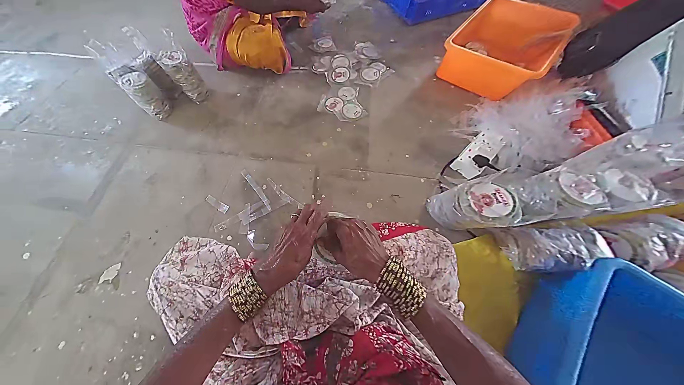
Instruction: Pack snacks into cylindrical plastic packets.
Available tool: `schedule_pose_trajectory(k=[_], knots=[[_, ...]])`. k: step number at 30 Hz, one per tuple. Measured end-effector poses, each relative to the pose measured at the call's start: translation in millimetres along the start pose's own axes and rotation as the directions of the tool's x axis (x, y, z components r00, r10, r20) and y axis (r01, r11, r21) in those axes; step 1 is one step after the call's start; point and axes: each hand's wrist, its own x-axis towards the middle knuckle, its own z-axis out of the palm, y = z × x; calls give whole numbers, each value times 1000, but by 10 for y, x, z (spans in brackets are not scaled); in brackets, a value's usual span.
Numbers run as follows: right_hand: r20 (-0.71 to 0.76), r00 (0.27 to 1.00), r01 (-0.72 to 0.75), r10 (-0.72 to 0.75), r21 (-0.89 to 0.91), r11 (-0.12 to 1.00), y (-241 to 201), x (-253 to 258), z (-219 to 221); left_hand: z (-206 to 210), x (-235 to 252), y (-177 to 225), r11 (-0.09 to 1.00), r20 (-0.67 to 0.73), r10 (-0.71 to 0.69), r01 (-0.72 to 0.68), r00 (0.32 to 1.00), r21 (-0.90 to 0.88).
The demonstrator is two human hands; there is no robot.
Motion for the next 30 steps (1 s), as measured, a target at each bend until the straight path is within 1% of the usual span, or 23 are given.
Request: schedule_pose_trajectory(k=[3,6,10,15,17,20,22,24,25,26,27,30], knots=[[-1,1000,-3,3,-11,1000,-32,-4,16,-3,-81,38,999,-25,-52,52,998,-11],[8,999,-35,36,-32,999,-80,-5,22,-13,-130,83,992,-28,-120,119,992,-28],[29,998,-60,61,-51,997,-173,11,32,10,-255,91,993,-45,-112,110,993,-49],[59,993,-97,102,-71,993,-235,37,55,21,-384,23,982,-95,-126,111,987,-153],[56,992,-107,110,-66,992,-242,47,53,-11,-408,-2,977,-75,-163,150,984,-154],[20,995,-95,96,-54,994,-186,67,62,-93,-442,-39,974,46,-198,201,979,-106],[7,996,-88,89,-35,995,-163,82,54,-135,-454,-29,981,83,-184,188,979,-43],[11,996,-92,93,-37,995,-163,79,55,-168,-465,6,985,158,-175,174,972,19],[8,996,-92,93,-44,995,-163,72,64,-169,-479,18,987,192,-161,154,968,51],[-4,996,-88,88,-46,995,-161,64,82,-159,-502,19,989,194,-128,113,973,91],[-23,997,-79,78,-42,996,-159,55,101,-140,-529,11,991,162,-79,59,984,124],[-69,997,-49,46,-35,998,-146,46,144,-154,-557,54,989,55,46,-53,997,141]])
